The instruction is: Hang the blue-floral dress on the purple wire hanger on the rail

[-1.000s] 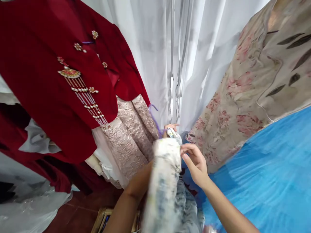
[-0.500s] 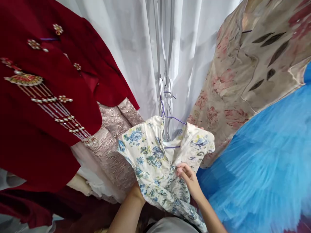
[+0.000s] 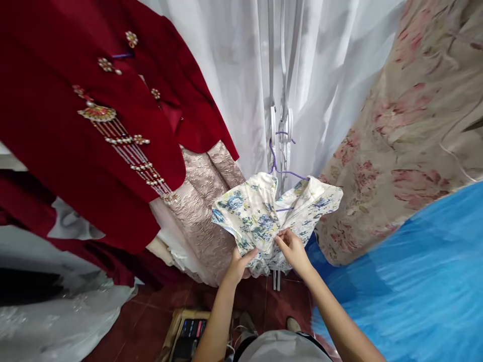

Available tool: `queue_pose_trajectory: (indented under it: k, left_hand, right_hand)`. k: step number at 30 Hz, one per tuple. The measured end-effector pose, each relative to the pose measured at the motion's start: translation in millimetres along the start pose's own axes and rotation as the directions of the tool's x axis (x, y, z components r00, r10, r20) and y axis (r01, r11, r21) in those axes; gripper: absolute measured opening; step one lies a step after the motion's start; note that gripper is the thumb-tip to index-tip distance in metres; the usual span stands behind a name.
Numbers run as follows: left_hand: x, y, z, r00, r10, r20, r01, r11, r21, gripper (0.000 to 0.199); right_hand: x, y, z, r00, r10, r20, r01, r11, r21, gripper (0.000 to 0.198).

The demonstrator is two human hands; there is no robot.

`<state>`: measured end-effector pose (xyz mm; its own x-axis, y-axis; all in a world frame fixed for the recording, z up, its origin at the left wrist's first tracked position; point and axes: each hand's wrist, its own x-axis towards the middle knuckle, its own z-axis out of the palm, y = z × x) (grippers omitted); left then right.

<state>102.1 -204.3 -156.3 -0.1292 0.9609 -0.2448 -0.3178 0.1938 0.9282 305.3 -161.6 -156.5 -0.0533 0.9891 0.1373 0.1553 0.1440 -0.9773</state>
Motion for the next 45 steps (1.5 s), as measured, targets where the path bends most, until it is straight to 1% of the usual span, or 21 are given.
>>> queue_pose_trajectory:
  k: [4,7,8,9,10,12,13,14,15,16,17,18,22,24,27,30,35,38,42,44,45]
  left_hand:
    - [-11.9,-11.0,12.5,0.980,0.066,-0.189,-0.056,0.997,0.054,0.054]
    - [-14.8,-11.6,17.2,0.962,0.100,-0.254,-0.066,0.988,0.140,0.045]
    - [-16.0,-10.6,18.2,0.948,0.163,-0.272,-0.112,0.974,0.196,0.044]
    - [-17.4,-9.5,19.6,0.915,0.269,-0.300,-0.191,0.945,0.265,0.045]
    - [-19.1,-9.0,21.6,0.847,0.407,-0.342,-0.287,0.892,0.350,0.048]
    - [-23.0,-11.2,29.0,0.628,0.671,-0.394,-0.437,0.723,0.536,0.053]
    - [-24.9,-14.2,34.4,0.545,0.754,-0.366,-0.468,0.636,0.613,0.051]
    - [-26.2,-18.4,40.9,0.529,0.795,-0.296,-0.485,0.570,0.664,0.045]
    - [-27.0,-23.3,48.3,0.572,0.798,-0.193,-0.506,0.527,0.683,0.037]
    - [-26.9,-28.6,56.1,0.637,0.767,-0.078,-0.535,0.512,0.672,0.029]
    - [-26.1,-33.6,63.9,0.693,0.720,0.022,-0.561,0.521,0.643,0.022]
    - [-24.7,-37.9,71.5,0.730,0.679,0.081,-0.576,0.547,0.608,0.018]
    - [-17.6,-43.8,92.2,0.775,0.631,0.037,-0.556,0.653,0.514,0.013]
    - [-16.7,-41.6,95.5,0.787,0.612,0.077,-0.563,0.662,0.496,0.014]
    - [-21.7,-37.1,93.0,0.782,0.586,0.211,-0.604,0.630,0.488,0.015]
    - [-31.0,-32.9,83.7,0.745,0.572,0.342,-0.664,0.585,0.466,0.014]
    - [-35.6,-30.6,64.2,0.673,0.594,0.440,-0.739,0.514,0.436,0.011]
    - [-28.2,-37.3,54.7,0.658,0.580,0.480,-0.753,0.494,0.434,0.011]
    - [-9.2,-31.3,43.8,0.652,0.546,0.526,-0.757,0.514,0.404,0.014]
    - [3.7,-8.8,41.0,0.621,0.590,0.516,-0.783,0.500,0.370,0.011]
    - [10.6,7.8,41.2,0.587,0.636,0.501,-0.810,0.466,0.357,0.010]
  right_hand:
    - [6.2,-7.3,-1.9,0.998,-0.019,0.059,0.018,1.000,0.011,0.027]
    - [2.6,-18.3,-6.1,0.994,-0.028,0.105,0.023,0.999,0.049,0.028]
    - [0.2,-21.9,-7.5,0.993,-0.020,0.118,0.010,0.996,0.089,0.029]
    - [-2.6,-24.9,-8.8,0.991,-0.008,0.133,-0.010,0.991,0.135,0.030]
    - [-5.8,-27.2,-9.9,0.989,0.008,0.149,-0.035,0.983,0.179,0.031]
    - [-12.9,-29.6,-11.3,0.982,0.046,0.184,-0.090,0.966,0.243,0.035]
    - [-16.4,-30.0,-11.6,0.979,0.064,0.194,-0.114,0.958,0.263,0.037]
    - [-19.8,-30.3,-11.6,0.977,0.080,0.197,-0.135,0.949,0.283,0.039]
    - [-22.8,-30.7,-11.4,0.976,0.093,0.195,-0.150,0.941,0.303,0.040]
    - [-25.5,-31.4,-11.1,0.976,0.103,0.191,-0.161,0.933,0.322,0.040]
    - [-27.9,-32.5,-10.8,0.976,0.110,0.187,-0.170,0.925,0.339,0.040]
    - [-30.0,-33.9,-10.6,0.975,0.117,0.187,-0.178,0.917,0.356,0.039]
    - [-36.3,-42.1,-12.2,0.974,0.150,0.173,-0.210,0.882,0.421,0.036]
    - [-37.0,-48.5,-13.9,0.977,0.172,0.125,-0.210,0.868,0.450,0.034]
    - [-30.1,-67.4,-15.4,0.979,0.205,0.006,-0.180,0.845,0.504,0.032]
    - [-9.9,-100.4,-14.9,0.972,0.194,-0.129,-0.101,0.849,0.518,0.030]
    - [37.6,-164.4,-10.9,0.980,0.030,-0.196,0.074,0.862,0.502,0.034]
    - [56.8,-189.8,-6.9,0.977,-0.053,-0.208,0.148,0.866,0.478,0.032]
    - [60.4,-196.3,-5.1,0.954,-0.121,-0.273,0.231,0.879,0.416,0.022]
    - [55.7,-188.7,-5.4,0.940,-0.142,-0.311,0.257,0.893,0.370,0.019]
    - [53.1,-183.3,-5.4,0.932,-0.146,-0.332,0.266,0.897,0.354,0.019]
